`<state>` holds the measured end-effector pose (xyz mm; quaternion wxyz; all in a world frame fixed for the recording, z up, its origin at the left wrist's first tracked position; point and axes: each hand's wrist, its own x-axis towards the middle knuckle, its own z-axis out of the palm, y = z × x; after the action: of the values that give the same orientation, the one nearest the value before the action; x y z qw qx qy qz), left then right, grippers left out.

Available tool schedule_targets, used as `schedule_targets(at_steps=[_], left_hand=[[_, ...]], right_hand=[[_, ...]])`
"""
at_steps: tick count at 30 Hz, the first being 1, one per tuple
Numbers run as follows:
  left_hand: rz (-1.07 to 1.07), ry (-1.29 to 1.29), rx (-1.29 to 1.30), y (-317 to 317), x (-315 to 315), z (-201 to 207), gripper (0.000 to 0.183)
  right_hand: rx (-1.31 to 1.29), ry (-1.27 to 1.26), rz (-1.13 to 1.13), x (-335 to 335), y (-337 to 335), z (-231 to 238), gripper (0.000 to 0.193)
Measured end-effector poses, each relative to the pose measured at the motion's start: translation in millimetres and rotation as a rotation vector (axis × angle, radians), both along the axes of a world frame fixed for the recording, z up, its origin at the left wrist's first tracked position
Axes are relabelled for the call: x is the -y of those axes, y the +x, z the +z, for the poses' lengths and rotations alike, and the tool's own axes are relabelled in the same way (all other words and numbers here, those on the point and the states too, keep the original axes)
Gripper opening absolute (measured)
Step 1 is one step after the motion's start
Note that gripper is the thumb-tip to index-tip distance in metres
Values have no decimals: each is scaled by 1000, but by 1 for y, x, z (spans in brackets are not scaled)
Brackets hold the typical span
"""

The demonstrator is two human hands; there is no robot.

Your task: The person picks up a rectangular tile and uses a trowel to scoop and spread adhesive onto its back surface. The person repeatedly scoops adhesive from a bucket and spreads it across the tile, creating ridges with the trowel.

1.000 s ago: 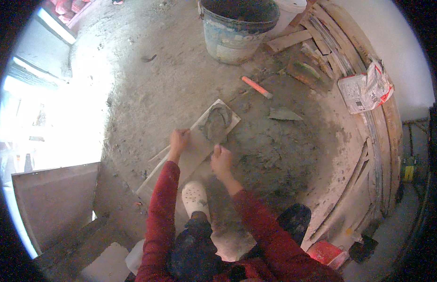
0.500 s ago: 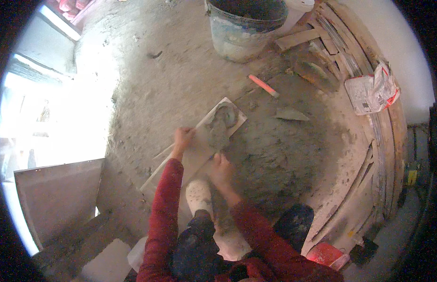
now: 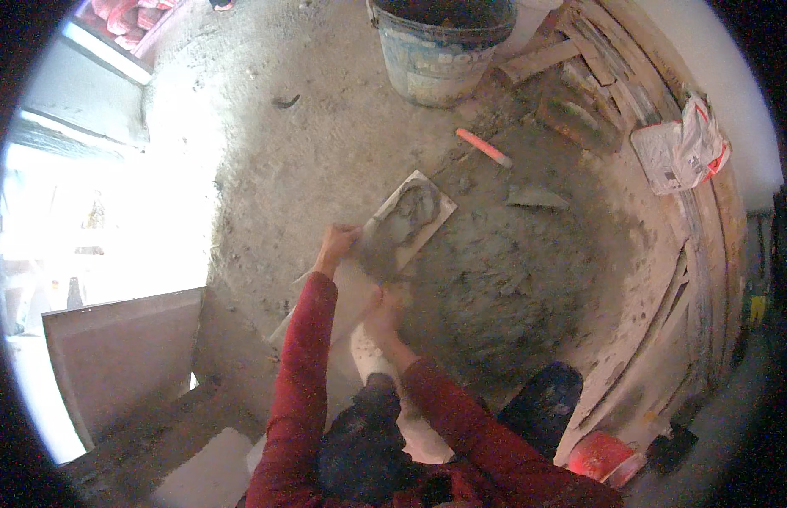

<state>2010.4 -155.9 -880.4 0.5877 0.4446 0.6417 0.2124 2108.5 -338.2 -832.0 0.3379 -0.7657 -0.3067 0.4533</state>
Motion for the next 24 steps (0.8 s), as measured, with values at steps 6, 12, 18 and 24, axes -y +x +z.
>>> schedule_targets(at_steps=[6, 12, 18, 24], left_hand=[[-78, -7, -144, -29, -8, -12, 27], [-89, 23, -53, -25, -6, 4, 25], [-112, 37, -50, -25, -8, -2, 25], [-19, 102, -153, -41, 4, -28, 33]], right_hand=[[-494, -167, 60, 7, 16, 75, 45], [-74, -25, 249, -8, 18, 59, 42], [-561, -322, 176, 18, 53, 104, 39], [544, 113, 855, 35, 219, 174, 34]])
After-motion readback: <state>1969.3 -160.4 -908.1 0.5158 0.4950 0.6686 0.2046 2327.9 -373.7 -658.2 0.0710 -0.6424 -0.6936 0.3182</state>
